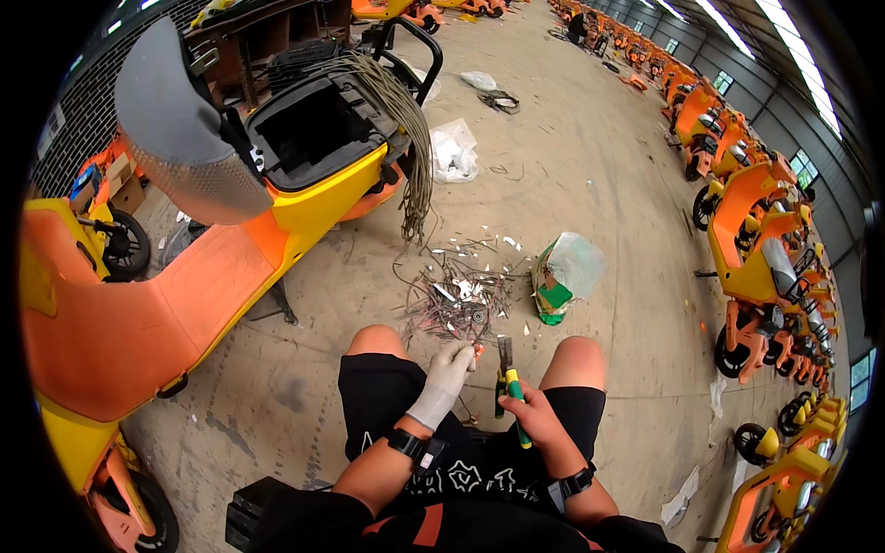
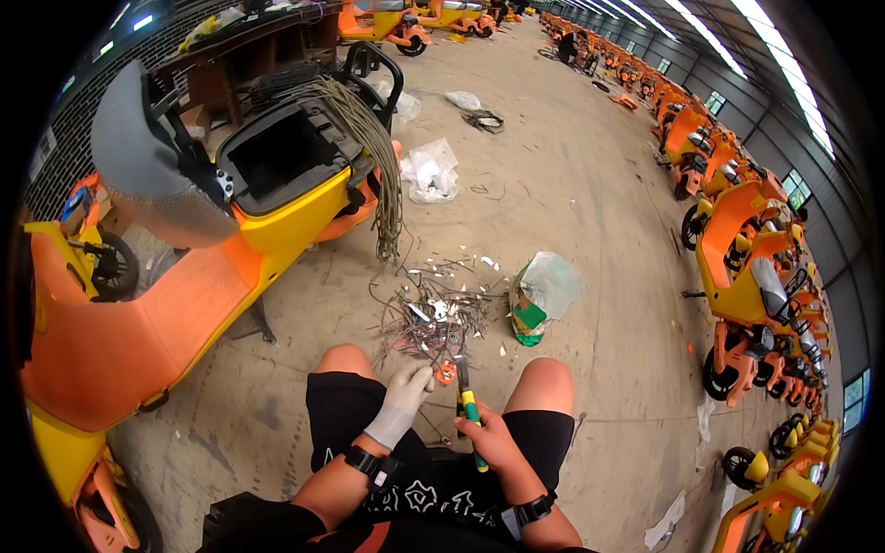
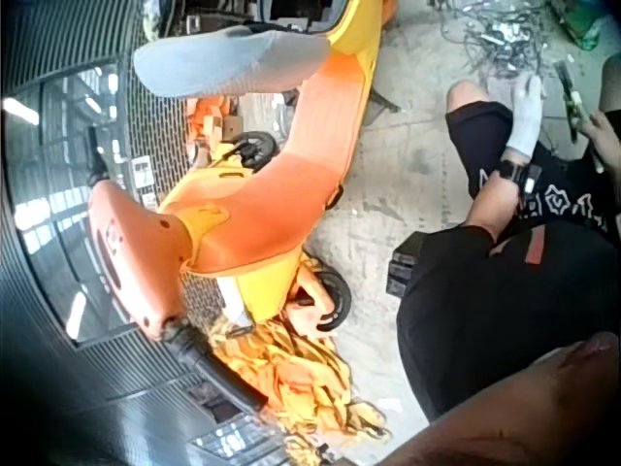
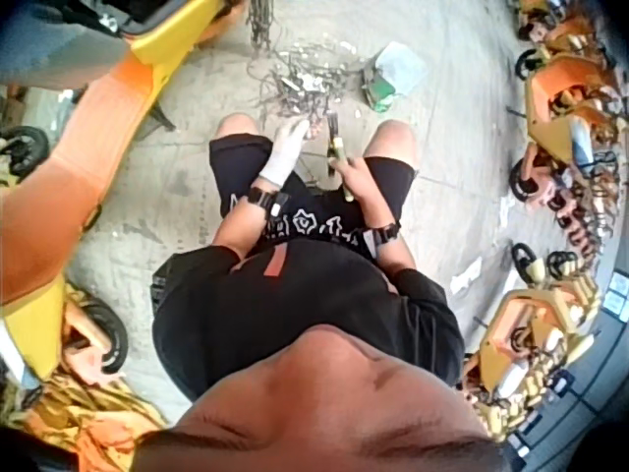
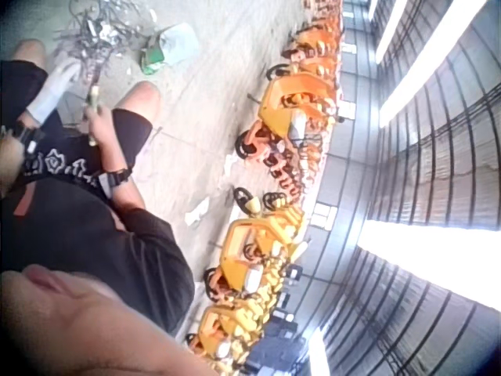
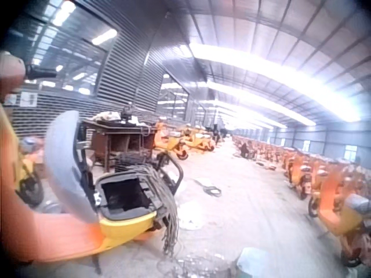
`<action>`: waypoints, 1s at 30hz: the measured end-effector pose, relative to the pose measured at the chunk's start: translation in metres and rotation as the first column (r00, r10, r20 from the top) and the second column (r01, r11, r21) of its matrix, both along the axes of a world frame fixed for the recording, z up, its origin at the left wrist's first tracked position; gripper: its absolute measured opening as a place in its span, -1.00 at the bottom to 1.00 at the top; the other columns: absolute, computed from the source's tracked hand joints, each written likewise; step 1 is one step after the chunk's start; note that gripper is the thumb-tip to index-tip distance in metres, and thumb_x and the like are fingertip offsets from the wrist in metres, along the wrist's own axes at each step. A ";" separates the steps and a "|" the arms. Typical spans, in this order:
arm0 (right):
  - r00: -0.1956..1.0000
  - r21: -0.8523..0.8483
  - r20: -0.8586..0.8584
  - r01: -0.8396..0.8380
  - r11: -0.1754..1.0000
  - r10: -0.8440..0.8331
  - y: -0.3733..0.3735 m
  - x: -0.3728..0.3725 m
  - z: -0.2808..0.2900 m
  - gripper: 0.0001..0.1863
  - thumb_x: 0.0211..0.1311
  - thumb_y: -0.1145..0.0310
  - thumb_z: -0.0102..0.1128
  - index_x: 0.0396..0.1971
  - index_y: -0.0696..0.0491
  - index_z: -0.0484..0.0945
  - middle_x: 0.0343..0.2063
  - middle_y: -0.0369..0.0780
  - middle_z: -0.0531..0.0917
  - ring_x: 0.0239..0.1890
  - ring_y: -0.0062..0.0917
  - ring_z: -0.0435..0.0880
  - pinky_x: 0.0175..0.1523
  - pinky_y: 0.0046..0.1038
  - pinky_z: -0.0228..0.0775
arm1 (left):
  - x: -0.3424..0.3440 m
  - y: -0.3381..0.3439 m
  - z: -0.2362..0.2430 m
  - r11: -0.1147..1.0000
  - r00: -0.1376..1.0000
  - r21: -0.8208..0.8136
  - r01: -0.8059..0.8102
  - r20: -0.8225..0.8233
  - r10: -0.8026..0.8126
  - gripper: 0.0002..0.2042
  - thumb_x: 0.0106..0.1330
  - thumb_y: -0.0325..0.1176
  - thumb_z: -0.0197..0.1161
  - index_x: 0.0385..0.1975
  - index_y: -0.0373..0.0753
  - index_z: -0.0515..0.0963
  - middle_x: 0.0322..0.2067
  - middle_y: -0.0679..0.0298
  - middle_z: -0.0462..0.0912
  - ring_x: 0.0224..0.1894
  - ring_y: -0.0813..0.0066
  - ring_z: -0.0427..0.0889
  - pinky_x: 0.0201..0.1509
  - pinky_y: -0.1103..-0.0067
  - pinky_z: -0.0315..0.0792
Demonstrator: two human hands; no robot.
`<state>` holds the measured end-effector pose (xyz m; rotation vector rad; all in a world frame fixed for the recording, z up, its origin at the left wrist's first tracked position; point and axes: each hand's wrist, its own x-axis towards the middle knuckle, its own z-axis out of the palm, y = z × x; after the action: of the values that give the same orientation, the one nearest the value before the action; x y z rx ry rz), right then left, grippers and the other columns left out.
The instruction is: The person strips and cuts wires using pliers, twists the exposed metal strands together by hand, and applies small plastic connectors to the joined ends.
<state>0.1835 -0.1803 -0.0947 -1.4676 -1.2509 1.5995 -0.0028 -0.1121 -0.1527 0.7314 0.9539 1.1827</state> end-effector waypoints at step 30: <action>0.937 0.265 0.115 -0.350 0.898 0.331 0.037 0.000 -0.072 -0.83 0.14 0.43 0.32 -0.37 0.20 0.54 0.19 -0.10 0.42 0.13 -0.34 0.49 0.18 -0.39 0.34 | -0.031 0.005 0.000 0.915 0.951 -0.266 0.303 0.025 -0.308 -0.85 0.37 -0.36 0.13 -0.45 -0.21 0.48 -0.66 0.50 0.30 -0.69 0.74 0.16 -0.64 0.66 -0.04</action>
<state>0.1840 -0.1429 -0.1664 -1.1763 -1.7747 1.5131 -0.0333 -0.1073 -0.1525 0.6460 0.9513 0.7563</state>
